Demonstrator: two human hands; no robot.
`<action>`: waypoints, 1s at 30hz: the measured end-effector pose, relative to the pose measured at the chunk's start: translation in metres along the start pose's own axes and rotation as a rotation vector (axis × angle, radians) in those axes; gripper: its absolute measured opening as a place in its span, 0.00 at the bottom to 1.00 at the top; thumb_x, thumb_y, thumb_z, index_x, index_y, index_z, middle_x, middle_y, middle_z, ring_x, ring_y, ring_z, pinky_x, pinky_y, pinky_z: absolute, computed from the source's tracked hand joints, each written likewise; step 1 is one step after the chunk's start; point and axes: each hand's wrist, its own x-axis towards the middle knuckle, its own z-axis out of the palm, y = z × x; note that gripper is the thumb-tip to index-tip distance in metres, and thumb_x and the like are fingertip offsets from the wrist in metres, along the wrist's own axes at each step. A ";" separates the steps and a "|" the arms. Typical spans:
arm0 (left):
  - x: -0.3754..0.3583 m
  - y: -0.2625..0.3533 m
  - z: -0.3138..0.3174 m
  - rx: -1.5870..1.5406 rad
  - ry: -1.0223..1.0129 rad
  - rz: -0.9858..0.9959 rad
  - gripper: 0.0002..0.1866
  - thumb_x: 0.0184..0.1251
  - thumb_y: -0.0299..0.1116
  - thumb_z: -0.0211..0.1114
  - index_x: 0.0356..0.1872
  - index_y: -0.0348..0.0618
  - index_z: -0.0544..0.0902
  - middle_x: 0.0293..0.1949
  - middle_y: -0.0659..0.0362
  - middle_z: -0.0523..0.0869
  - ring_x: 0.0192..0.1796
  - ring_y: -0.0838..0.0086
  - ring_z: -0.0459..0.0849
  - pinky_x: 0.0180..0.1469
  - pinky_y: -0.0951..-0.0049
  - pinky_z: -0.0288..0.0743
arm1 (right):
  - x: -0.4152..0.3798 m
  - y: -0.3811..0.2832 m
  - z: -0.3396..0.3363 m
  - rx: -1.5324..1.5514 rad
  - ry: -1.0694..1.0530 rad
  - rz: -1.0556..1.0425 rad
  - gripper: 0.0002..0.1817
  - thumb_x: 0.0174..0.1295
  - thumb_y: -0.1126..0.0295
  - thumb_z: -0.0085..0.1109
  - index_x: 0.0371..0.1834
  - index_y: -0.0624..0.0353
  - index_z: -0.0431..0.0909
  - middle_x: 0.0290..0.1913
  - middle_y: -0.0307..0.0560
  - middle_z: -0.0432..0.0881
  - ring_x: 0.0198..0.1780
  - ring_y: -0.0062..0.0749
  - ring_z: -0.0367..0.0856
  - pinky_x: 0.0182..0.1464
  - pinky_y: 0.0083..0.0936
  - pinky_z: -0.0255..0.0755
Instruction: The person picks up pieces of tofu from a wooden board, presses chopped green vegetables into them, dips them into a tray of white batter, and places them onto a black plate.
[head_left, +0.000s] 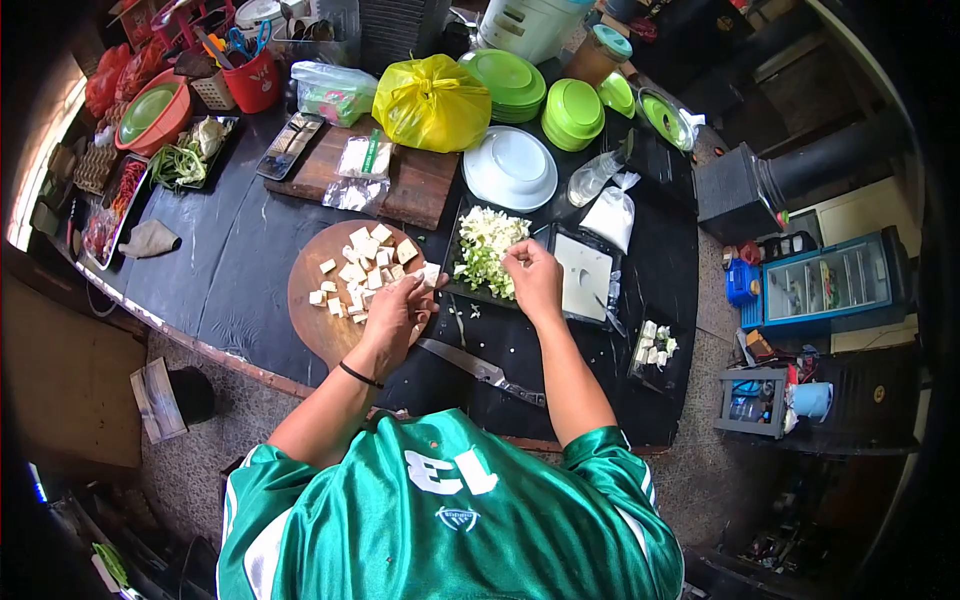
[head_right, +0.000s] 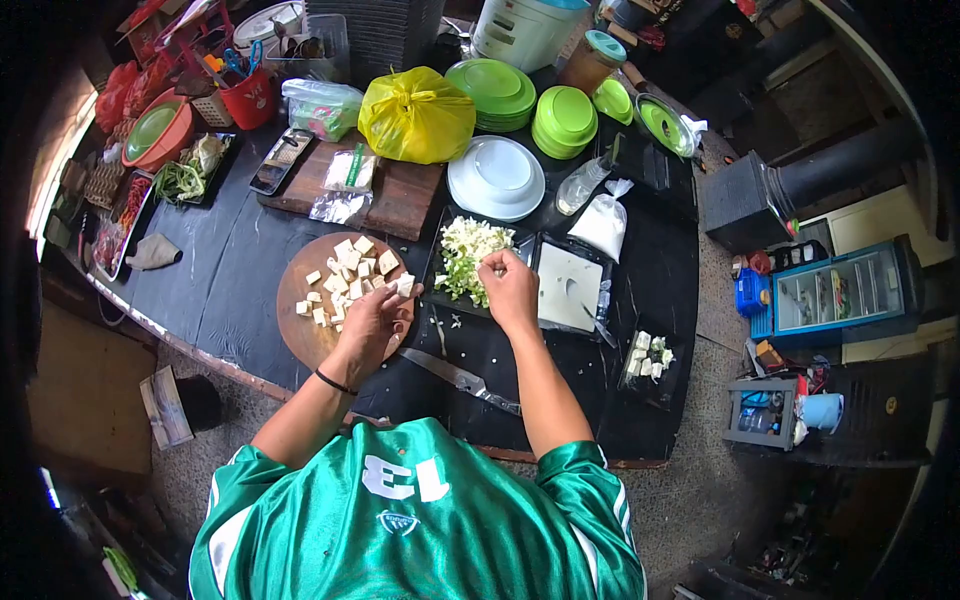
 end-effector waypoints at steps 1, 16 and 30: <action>0.002 -0.002 0.001 -0.003 -0.010 -0.008 0.19 0.87 0.42 0.57 0.62 0.39 0.85 0.55 0.58 0.95 0.34 0.80 0.85 0.35 0.80 0.72 | 0.001 0.001 -0.002 0.036 0.008 0.033 0.11 0.66 0.64 0.72 0.42 0.61 0.89 0.37 0.48 0.93 0.39 0.36 0.91 0.46 0.32 0.81; 0.017 -0.015 0.038 0.067 -0.115 -0.089 0.19 0.87 0.47 0.59 0.60 0.42 0.85 0.45 0.65 0.91 0.42 0.75 0.88 0.45 0.72 0.73 | -0.022 -0.034 0.002 0.211 -0.146 -0.066 0.09 0.62 0.67 0.75 0.40 0.60 0.91 0.41 0.42 0.87 0.38 0.25 0.80 0.42 0.25 0.72; 0.011 -0.018 0.032 0.122 -0.167 -0.025 0.16 0.85 0.46 0.64 0.56 0.46 0.88 0.44 0.68 0.92 0.40 0.79 0.88 0.40 0.79 0.73 | -0.021 -0.038 0.001 0.148 -0.186 -0.129 0.15 0.57 0.68 0.79 0.46 0.56 0.87 0.42 0.39 0.80 0.34 0.26 0.71 0.41 0.27 0.71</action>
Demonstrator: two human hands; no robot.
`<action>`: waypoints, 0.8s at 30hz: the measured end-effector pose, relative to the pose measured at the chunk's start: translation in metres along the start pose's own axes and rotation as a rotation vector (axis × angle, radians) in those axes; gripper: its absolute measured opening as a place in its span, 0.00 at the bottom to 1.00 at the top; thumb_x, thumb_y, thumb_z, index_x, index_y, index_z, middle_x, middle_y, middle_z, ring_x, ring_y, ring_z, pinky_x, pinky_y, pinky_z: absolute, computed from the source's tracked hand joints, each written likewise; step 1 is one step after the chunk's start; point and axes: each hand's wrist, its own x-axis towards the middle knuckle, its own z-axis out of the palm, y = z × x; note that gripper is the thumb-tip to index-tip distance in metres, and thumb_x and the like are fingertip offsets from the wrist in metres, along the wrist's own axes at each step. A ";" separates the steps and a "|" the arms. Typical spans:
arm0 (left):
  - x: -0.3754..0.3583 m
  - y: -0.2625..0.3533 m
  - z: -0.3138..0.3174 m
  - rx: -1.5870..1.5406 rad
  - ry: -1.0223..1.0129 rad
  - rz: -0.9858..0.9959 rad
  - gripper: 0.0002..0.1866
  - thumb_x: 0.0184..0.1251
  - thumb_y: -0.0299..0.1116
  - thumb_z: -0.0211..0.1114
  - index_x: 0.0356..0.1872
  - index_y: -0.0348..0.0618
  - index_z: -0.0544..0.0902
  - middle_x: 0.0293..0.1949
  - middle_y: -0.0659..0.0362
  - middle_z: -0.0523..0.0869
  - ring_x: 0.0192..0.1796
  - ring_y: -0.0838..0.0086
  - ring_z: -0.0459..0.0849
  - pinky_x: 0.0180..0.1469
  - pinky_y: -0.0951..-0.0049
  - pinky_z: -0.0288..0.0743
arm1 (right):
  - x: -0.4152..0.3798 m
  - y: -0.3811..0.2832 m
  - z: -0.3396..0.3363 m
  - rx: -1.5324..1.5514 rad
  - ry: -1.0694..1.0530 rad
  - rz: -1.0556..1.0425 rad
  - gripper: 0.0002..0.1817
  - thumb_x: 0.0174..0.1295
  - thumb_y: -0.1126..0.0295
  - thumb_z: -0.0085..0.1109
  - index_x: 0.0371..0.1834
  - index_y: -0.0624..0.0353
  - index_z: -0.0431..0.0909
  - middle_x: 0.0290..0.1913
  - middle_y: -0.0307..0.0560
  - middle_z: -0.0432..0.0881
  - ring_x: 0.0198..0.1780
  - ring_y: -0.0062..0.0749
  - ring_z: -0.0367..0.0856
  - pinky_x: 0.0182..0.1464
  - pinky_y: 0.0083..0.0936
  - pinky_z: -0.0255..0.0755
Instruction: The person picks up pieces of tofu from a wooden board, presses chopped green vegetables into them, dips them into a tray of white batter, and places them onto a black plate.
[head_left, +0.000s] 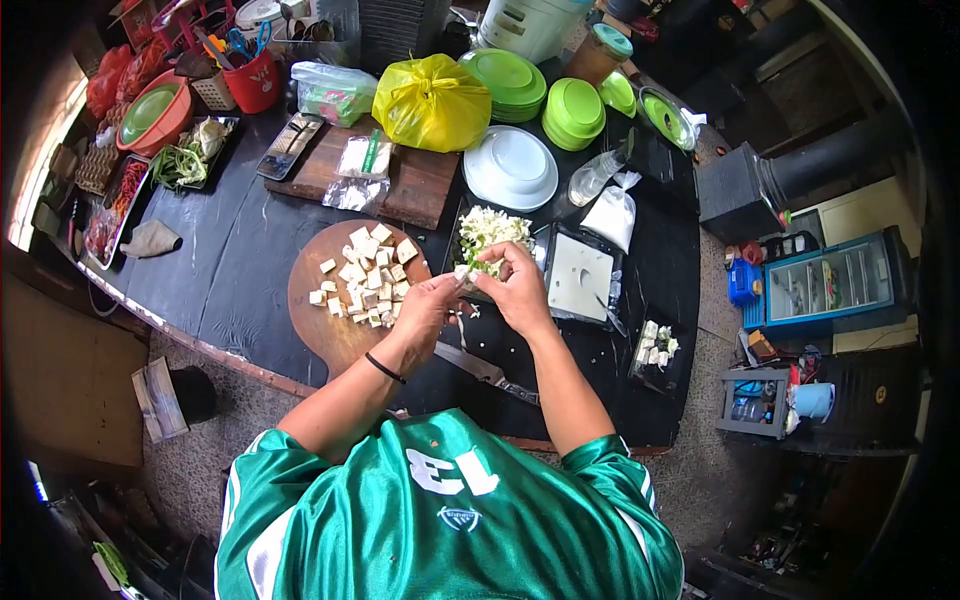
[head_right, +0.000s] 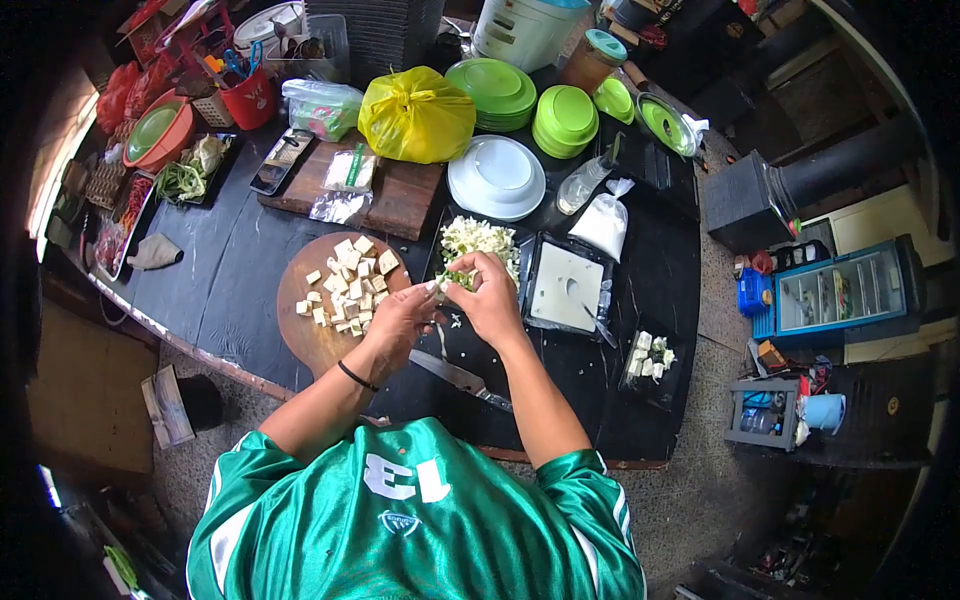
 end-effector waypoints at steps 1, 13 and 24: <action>0.000 0.000 0.000 -0.012 0.005 -0.007 0.15 0.85 0.46 0.64 0.56 0.47 0.88 0.43 0.69 0.92 0.40 0.79 0.88 0.40 0.79 0.73 | 0.000 0.000 -0.001 0.000 0.000 0.000 0.15 0.57 0.68 0.79 0.46 0.56 0.87 0.42 0.39 0.80 0.34 0.26 0.71 0.41 0.27 0.71; -0.005 0.010 0.007 -0.062 0.058 -0.030 0.14 0.84 0.40 0.64 0.59 0.45 0.88 0.52 0.64 0.96 0.35 0.83 0.85 0.34 0.82 0.70 | 0.006 0.011 -0.003 0.155 0.039 0.012 0.06 0.72 0.73 0.65 0.47 0.62 0.86 0.43 0.43 0.89 0.39 0.27 0.81 0.47 0.28 0.77; -0.001 0.004 0.006 -0.028 0.039 -0.052 0.15 0.86 0.42 0.62 0.61 0.46 0.87 0.51 0.65 0.96 0.36 0.83 0.85 0.37 0.81 0.70 | 0.013 0.005 -0.003 -0.005 -0.129 -0.036 0.12 0.76 0.66 0.64 0.54 0.59 0.91 0.47 0.47 0.91 0.39 0.31 0.86 0.45 0.29 0.78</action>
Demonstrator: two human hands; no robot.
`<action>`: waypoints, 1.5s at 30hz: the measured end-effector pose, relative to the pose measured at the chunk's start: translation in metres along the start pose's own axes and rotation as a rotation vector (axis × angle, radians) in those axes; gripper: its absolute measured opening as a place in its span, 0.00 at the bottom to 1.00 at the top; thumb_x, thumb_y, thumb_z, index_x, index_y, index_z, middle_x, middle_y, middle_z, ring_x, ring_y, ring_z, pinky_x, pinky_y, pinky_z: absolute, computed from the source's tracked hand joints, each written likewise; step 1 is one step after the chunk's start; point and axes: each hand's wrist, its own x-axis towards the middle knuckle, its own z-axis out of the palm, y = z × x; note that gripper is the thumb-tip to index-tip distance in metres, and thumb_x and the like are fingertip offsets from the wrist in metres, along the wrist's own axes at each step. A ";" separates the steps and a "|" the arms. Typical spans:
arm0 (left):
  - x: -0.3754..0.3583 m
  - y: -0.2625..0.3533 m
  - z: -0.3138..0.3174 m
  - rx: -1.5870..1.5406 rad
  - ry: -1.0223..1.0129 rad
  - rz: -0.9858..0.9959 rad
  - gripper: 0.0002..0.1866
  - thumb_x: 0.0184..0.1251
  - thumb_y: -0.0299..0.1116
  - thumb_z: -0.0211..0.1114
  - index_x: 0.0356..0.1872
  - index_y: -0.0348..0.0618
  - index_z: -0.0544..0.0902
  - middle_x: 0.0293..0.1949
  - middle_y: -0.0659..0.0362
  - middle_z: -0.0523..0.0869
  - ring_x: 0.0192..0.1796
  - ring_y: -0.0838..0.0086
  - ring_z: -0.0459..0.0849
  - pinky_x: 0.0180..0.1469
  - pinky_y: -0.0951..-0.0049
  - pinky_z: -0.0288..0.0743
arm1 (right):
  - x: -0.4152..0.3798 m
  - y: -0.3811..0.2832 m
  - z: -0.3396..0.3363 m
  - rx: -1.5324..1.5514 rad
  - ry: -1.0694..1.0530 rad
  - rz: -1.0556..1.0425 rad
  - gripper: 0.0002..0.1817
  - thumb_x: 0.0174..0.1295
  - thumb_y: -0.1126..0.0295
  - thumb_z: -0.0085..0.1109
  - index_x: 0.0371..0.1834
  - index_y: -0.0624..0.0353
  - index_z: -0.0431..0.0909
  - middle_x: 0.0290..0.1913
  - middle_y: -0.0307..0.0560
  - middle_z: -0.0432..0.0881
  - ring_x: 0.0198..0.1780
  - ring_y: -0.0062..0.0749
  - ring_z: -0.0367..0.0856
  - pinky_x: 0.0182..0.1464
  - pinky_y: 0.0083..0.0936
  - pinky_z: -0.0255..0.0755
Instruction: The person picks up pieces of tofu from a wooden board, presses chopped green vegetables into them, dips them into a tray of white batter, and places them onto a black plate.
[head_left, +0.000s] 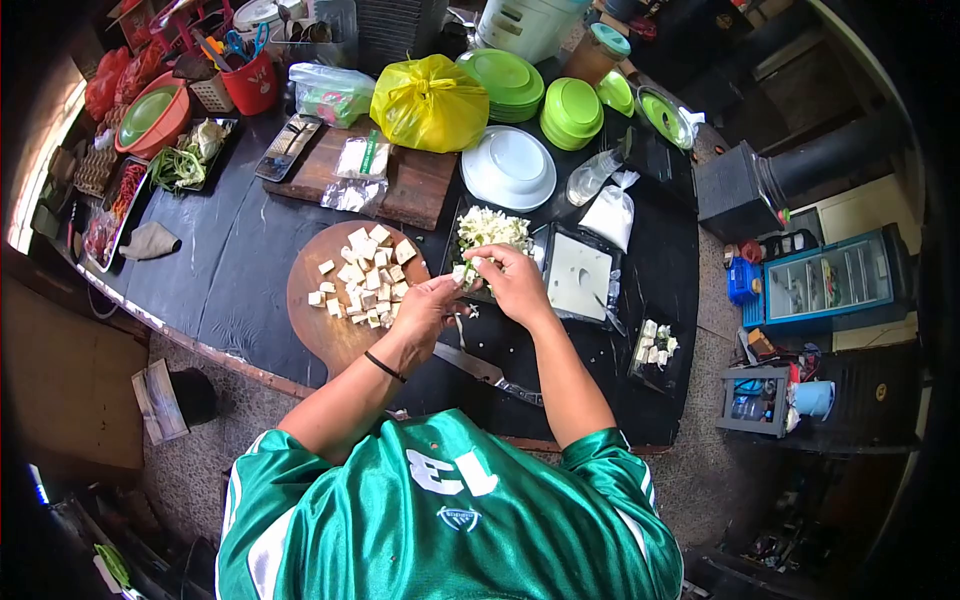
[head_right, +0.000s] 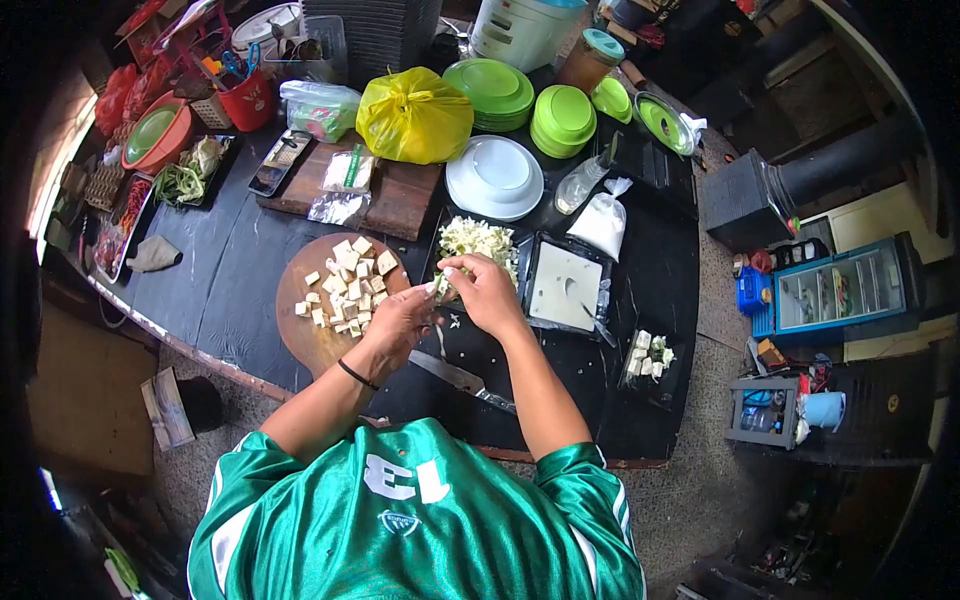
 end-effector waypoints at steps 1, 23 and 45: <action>-0.001 0.000 0.000 -0.003 0.002 -0.011 0.15 0.86 0.42 0.62 0.61 0.46 0.87 0.51 0.65 0.96 0.36 0.83 0.85 0.38 0.80 0.69 | 0.000 0.000 0.001 0.001 -0.002 0.001 0.12 0.76 0.66 0.64 0.54 0.59 0.91 0.47 0.47 0.91 0.39 0.31 0.86 0.45 0.29 0.78; -0.007 0.006 0.000 0.015 0.010 -0.047 0.13 0.86 0.46 0.61 0.56 0.50 0.85 0.55 0.61 0.95 0.43 0.78 0.86 0.47 0.73 0.72 | -0.004 -0.005 -0.004 0.111 -0.102 0.075 0.10 0.71 0.74 0.61 0.49 0.63 0.89 0.47 0.46 0.90 0.44 0.28 0.91 0.49 0.26 0.79; -0.005 0.002 -0.003 -0.042 0.029 -0.055 0.13 0.87 0.44 0.58 0.53 0.48 0.85 0.46 0.64 0.93 0.44 0.75 0.89 0.51 0.70 0.76 | -0.005 -0.004 0.001 -0.030 -0.051 -0.155 0.09 0.64 0.70 0.73 0.45 0.61 0.89 0.49 0.47 0.88 0.45 0.36 0.85 0.50 0.32 0.81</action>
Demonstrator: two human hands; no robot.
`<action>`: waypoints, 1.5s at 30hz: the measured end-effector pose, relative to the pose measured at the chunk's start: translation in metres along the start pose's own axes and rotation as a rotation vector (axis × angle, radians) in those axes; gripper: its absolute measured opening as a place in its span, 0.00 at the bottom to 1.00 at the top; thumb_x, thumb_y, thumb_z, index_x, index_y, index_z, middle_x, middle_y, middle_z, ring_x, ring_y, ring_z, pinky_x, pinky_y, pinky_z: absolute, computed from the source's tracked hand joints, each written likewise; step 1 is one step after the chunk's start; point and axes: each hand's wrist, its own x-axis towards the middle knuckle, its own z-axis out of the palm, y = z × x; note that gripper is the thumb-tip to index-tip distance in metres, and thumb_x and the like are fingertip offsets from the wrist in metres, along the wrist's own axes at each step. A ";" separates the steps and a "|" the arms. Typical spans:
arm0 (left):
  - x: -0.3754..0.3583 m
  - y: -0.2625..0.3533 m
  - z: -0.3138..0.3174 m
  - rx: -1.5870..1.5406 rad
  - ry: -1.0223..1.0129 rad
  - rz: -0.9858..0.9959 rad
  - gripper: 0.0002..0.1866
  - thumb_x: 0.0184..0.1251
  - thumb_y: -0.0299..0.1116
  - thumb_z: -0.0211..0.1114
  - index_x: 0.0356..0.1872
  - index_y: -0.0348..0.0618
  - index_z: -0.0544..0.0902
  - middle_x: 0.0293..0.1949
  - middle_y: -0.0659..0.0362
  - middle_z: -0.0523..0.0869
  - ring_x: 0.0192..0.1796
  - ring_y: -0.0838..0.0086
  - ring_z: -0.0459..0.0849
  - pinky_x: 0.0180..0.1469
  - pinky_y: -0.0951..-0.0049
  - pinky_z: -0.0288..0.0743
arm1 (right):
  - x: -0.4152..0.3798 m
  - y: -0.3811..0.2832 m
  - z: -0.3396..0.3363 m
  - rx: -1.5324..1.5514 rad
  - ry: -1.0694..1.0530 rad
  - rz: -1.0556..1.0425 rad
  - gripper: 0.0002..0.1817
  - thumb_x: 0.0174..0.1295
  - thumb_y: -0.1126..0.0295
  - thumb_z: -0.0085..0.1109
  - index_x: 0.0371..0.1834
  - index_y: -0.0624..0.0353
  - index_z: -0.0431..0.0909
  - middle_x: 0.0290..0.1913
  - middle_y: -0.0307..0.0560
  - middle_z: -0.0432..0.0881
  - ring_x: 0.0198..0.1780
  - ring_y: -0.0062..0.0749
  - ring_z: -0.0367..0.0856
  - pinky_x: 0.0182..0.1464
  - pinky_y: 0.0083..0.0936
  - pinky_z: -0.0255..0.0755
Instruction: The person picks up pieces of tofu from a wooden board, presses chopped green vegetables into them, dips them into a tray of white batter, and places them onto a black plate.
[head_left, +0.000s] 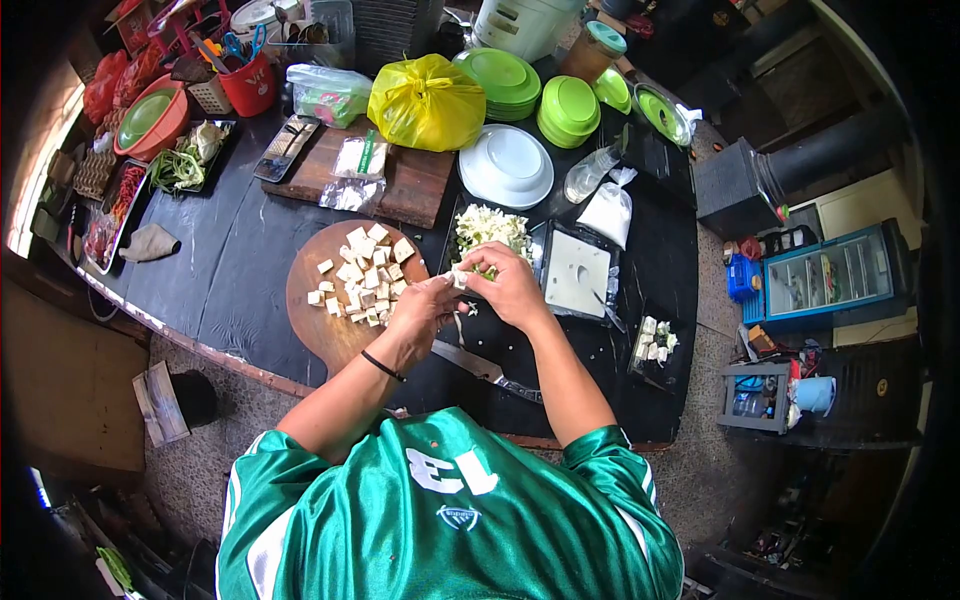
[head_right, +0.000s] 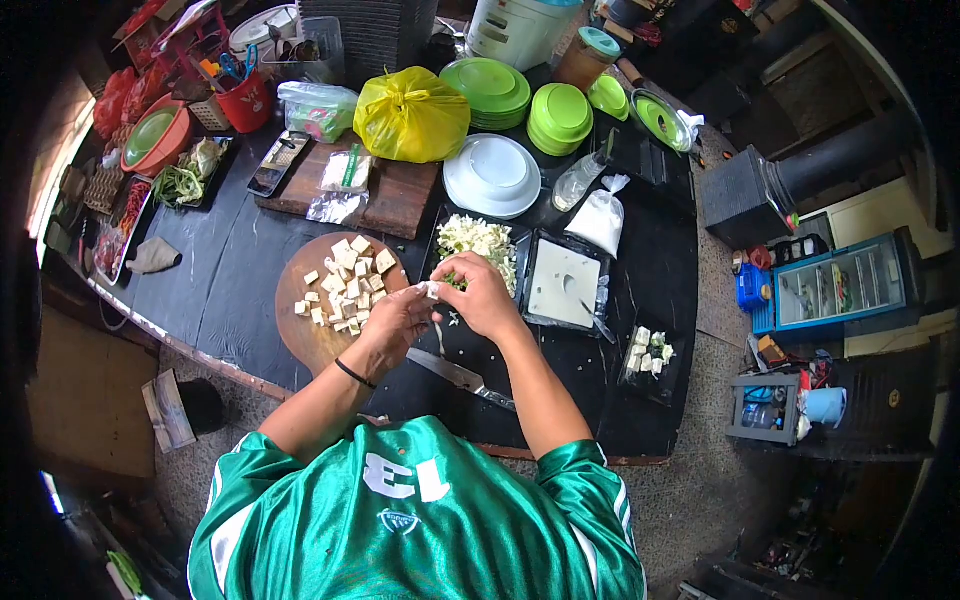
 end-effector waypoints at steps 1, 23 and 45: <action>-0.001 0.000 0.001 -0.006 0.005 -0.001 0.13 0.87 0.43 0.58 0.52 0.48 0.85 0.46 0.63 0.93 0.44 0.75 0.89 0.51 0.70 0.75 | 0.000 0.001 0.001 0.000 -0.001 -0.001 0.09 0.64 0.70 0.73 0.45 0.61 0.89 0.49 0.47 0.88 0.45 0.36 0.85 0.50 0.32 0.81; -0.005 0.004 0.002 -0.011 -0.020 0.001 0.15 0.83 0.46 0.64 0.55 0.47 0.85 0.48 0.62 0.91 0.45 0.72 0.89 0.49 0.71 0.75 | -0.003 0.004 0.014 0.015 0.129 0.057 0.06 0.67 0.73 0.72 0.44 0.61 0.87 0.48 0.46 0.84 0.47 0.35 0.84 0.52 0.31 0.79; -0.009 0.003 0.004 0.008 0.061 0.012 0.13 0.88 0.44 0.59 0.47 0.50 0.86 0.37 0.67 0.90 0.41 0.73 0.91 0.45 0.72 0.79 | -0.017 0.009 0.010 -0.116 0.126 -0.126 0.10 0.63 0.70 0.77 0.46 0.55 0.93 0.56 0.48 0.83 0.65 0.46 0.80 0.69 0.40 0.74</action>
